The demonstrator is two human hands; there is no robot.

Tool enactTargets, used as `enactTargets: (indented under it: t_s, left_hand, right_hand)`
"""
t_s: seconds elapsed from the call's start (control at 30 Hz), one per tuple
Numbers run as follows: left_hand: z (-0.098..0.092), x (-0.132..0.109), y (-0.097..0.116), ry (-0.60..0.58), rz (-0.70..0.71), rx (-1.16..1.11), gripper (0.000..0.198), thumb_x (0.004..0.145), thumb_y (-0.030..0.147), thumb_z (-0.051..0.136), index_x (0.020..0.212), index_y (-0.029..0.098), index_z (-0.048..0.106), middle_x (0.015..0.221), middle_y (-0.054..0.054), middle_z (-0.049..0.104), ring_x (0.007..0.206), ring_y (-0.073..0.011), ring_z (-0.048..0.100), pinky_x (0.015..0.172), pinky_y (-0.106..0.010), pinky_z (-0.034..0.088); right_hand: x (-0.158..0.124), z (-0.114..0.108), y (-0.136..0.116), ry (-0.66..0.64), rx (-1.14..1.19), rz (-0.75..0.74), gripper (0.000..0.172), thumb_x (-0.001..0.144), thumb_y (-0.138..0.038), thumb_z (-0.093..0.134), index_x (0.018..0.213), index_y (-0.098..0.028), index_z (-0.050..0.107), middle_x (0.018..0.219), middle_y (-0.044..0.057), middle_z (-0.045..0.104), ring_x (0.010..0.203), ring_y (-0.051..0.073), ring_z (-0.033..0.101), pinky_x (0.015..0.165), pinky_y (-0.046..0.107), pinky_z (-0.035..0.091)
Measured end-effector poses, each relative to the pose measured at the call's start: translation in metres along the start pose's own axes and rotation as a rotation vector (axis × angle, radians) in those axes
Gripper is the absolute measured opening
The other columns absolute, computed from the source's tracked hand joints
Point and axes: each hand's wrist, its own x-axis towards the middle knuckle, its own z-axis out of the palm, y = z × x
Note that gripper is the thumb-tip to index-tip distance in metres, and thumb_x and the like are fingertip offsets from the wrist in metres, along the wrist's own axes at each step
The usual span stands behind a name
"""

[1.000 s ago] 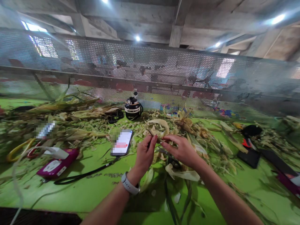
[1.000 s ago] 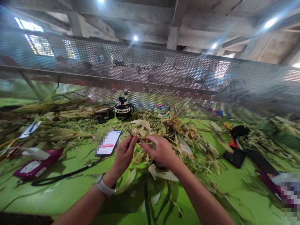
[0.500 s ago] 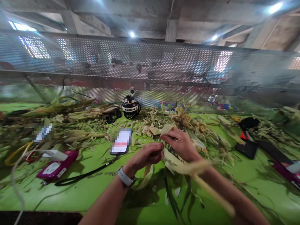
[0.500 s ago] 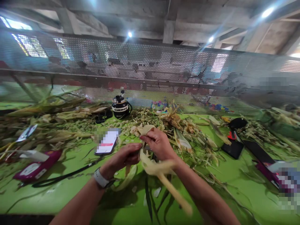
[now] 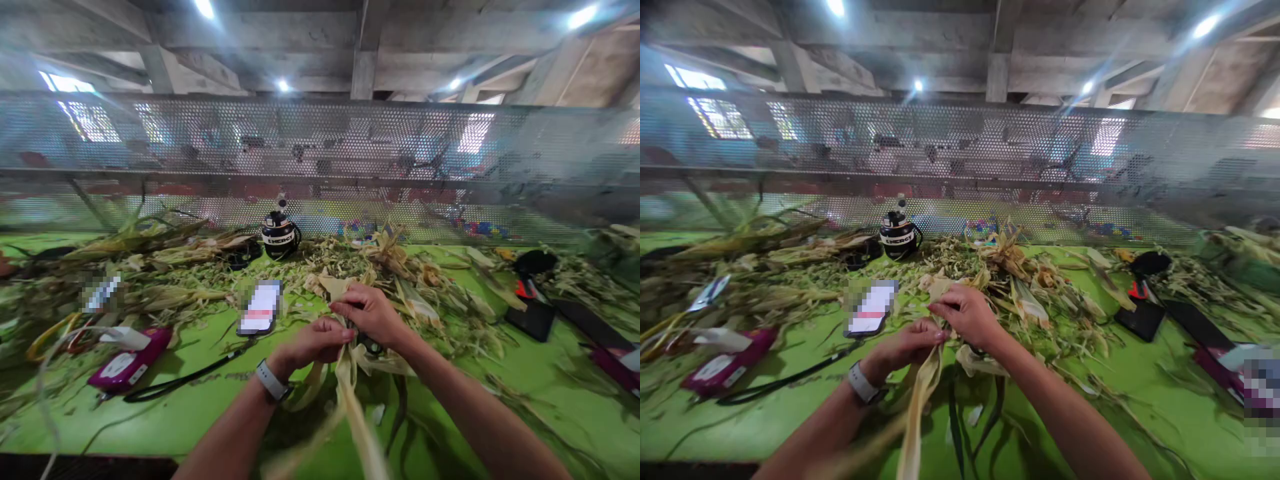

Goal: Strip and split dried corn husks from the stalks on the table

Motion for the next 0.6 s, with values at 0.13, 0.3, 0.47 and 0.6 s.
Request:
enactTargets:
  t_s: [0.13, 0.3, 0.47, 0.6]
  left_hand:
    - [0.001, 0.003, 0.004, -0.195, -0.056, -0.008, 0.055, 0.062, 0.055, 0.068, 0.041, 0.018, 0.033, 0.037, 0.009, 0.024, 0.036, -0.0022, 0.017, 0.04, -0.022, 0.009]
    - [0.001, 0.014, 0.003, 0.185, 0.098, -0.135, 0.053, 0.066, 0.057, 0.064, 0.048, 0.019, 0.031, 0.04, 0.01, 0.024, 0.038, -0.0029, 0.017, 0.041, -0.022, 0.009]
    - [-0.005, 0.02, 0.004, 0.454, 0.266, -0.104, 0.048, 0.07, 0.054, 0.061, 0.049, 0.017, 0.04, 0.042, 0.008, 0.032, 0.04, -0.0037, 0.023, 0.041, -0.021, 0.014]
    - [-0.008, 0.022, 0.002, 0.541, 0.306, -0.012, 0.048, 0.073, 0.052, 0.058, 0.046, 0.016, 0.042, 0.041, 0.007, 0.034, 0.04, -0.0046, 0.026, 0.042, -0.021, 0.016]
  right_hand:
    - [0.002, 0.002, 0.006, 0.026, -0.022, 0.055, 0.033, 0.084, -0.03, 0.053, 0.055, -0.016, 0.054, 0.056, -0.002, 0.046, 0.057, 0.01, 0.043, 0.056, 0.023, 0.032]
    - [0.002, -0.019, -0.001, 0.314, -0.037, 0.208, 0.026, 0.085, -0.038, 0.05, 0.071, -0.017, 0.055, 0.064, -0.001, 0.052, 0.06, 0.011, 0.046, 0.057, 0.022, 0.035]
    - [-0.006, -0.027, -0.02, -0.195, -0.11, 0.253, 0.03, 0.082, -0.04, 0.053, 0.064, -0.017, 0.053, 0.055, -0.004, 0.049, 0.052, 0.008, 0.041, 0.049, 0.021, 0.027]
    - [-0.009, -0.025, -0.024, -0.375, -0.269, 0.247, 0.02, 0.08, -0.03, 0.055, 0.065, -0.017, 0.057, 0.057, -0.003, 0.055, 0.052, 0.008, 0.044, 0.051, 0.021, 0.026]
